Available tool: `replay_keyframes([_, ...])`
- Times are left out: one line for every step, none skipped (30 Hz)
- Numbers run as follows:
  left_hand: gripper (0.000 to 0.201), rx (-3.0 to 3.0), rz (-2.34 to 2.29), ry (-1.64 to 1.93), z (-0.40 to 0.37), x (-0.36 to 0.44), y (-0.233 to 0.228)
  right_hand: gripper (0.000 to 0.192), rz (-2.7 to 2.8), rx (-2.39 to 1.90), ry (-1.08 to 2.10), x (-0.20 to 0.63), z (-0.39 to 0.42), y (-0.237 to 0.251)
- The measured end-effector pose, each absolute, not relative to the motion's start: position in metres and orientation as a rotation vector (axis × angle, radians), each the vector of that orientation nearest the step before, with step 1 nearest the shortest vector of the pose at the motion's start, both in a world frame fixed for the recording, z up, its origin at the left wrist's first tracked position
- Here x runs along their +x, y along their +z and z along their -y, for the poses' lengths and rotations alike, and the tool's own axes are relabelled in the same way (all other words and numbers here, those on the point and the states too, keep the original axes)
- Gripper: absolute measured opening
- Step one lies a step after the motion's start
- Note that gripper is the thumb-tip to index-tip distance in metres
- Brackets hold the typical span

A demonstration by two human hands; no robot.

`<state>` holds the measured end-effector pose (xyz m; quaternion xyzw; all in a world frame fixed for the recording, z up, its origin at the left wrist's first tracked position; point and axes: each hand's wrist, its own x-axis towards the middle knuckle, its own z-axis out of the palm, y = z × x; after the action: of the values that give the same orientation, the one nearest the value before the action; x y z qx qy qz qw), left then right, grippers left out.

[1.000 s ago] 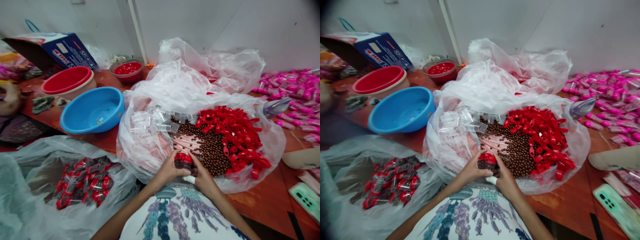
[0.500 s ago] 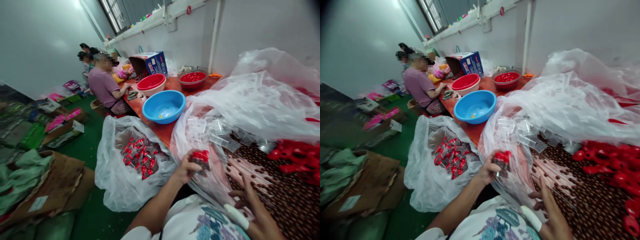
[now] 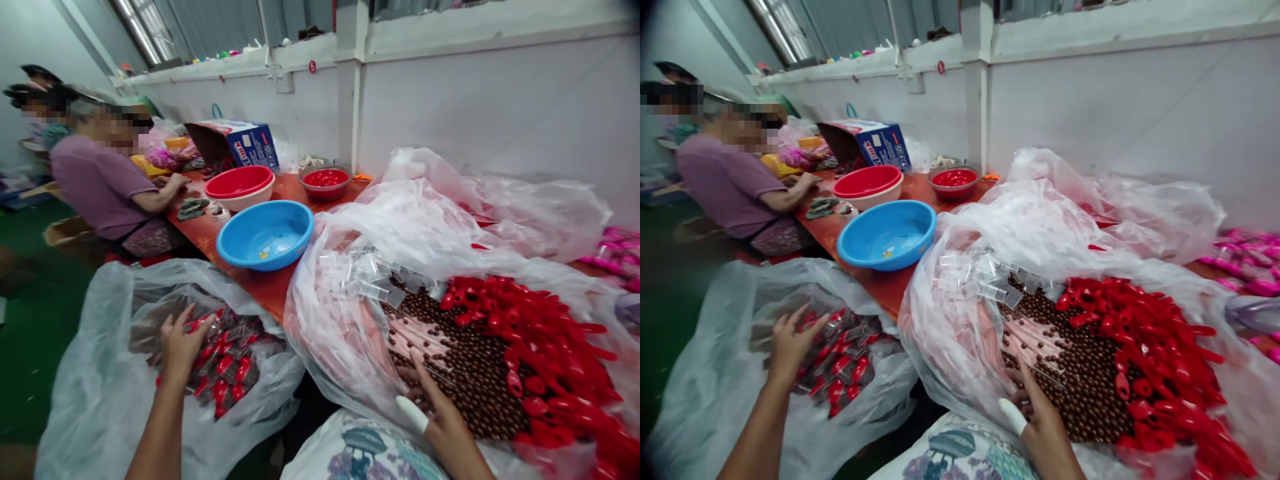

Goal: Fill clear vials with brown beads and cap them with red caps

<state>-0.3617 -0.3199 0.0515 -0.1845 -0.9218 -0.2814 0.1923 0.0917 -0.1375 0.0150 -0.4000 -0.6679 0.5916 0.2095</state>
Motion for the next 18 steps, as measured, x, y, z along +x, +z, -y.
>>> replay_keyframes([0.039,-0.605,2.555,-0.840,0.307,-0.357,0.052,0.070,1.862,-1.114,1.636,0.093,0.137,0.013])
replay_keyframes([0.037,-0.735,2.508,-0.929,0.291,-0.347,0.054,0.068,1.869,-1.113,1.624,0.094,0.137,0.011])
replay_keyframes([0.035,-0.873,2.430,-1.043,0.271,-0.332,0.058,0.065,1.877,-1.114,1.602,0.095,0.136,0.009])
replay_keyframes([0.032,-1.027,2.374,-1.154,0.250,-0.313,0.064,0.061,1.892,-1.113,1.578,0.096,0.134,0.007])
replay_keyframes([0.028,-1.237,2.346,-1.248,0.226,-0.292,0.069,0.057,1.916,-1.106,1.548,0.096,0.132,0.006])
replay_keyframes([0.025,-1.472,2.308,-1.328,0.203,-0.269,0.073,0.053,1.943,-1.097,1.512,0.095,0.130,0.006])
replay_keyframes([0.022,-1.703,2.255,-1.393,0.180,-0.246,0.076,0.049,1.973,-1.085,1.479,0.094,0.127,0.007])
replay_keyframes([0.022,-1.927,2.215,-1.387,0.157,-0.225,0.076,0.044,2.002,-1.073,1.450,0.093,0.125,0.009])
replay_keyframes([0.022,-2.121,2.158,-1.329,0.137,-0.205,0.074,0.040,2.027,-1.066,1.424,0.092,0.122,0.011])
replay_keyframes([0.023,-2.323,2.088,-1.193,0.118,-0.188,0.070,0.035,2.048,-1.060,1.407,0.091,0.120,0.014])
replay_keyframes([0.027,-2.437,2.027,-1.041,0.101,-0.175,0.065,0.031,2.060,-1.059,1.393,0.090,0.117,0.016])
replay_keyframes([0.032,-2.491,2.010,-0.882,0.086,-0.164,0.058,0.028,2.066,-1.060,1.383,0.089,0.116,0.019])
replay_keyframes([0.036,-2.520,2.006,-0.723,0.074,-0.158,0.052,0.025,2.067,-1.060,1.377,0.089,0.115,0.021])
replay_keyframes([0.039,-2.523,2.016,-0.586,0.064,-0.154,0.047,0.024,2.061,-1.061,1.372,0.089,0.114,0.022])
replay_keyframes([0.040,-2.515,2.028,-0.472,0.056,-0.152,0.042,0.024,2.047,-1.063,1.367,0.089,0.113,0.023])
replay_keyframes([0.040,-2.504,2.037,-0.390,0.050,-0.152,0.040,0.024,2.026,-1.070,1.363,0.090,0.113,0.023])
replay_keyframes([0.039,-2.494,2.038,-0.340,0.046,-0.154,0.038,0.024,2.002,-1.084,1.362,0.091,0.113,0.023])
replay_keyframes([0.039,-2.490,2.027,-0.322,0.045,-0.155,0.038,0.024,1.972,-1.104,1.361,0.091,0.113,0.023])
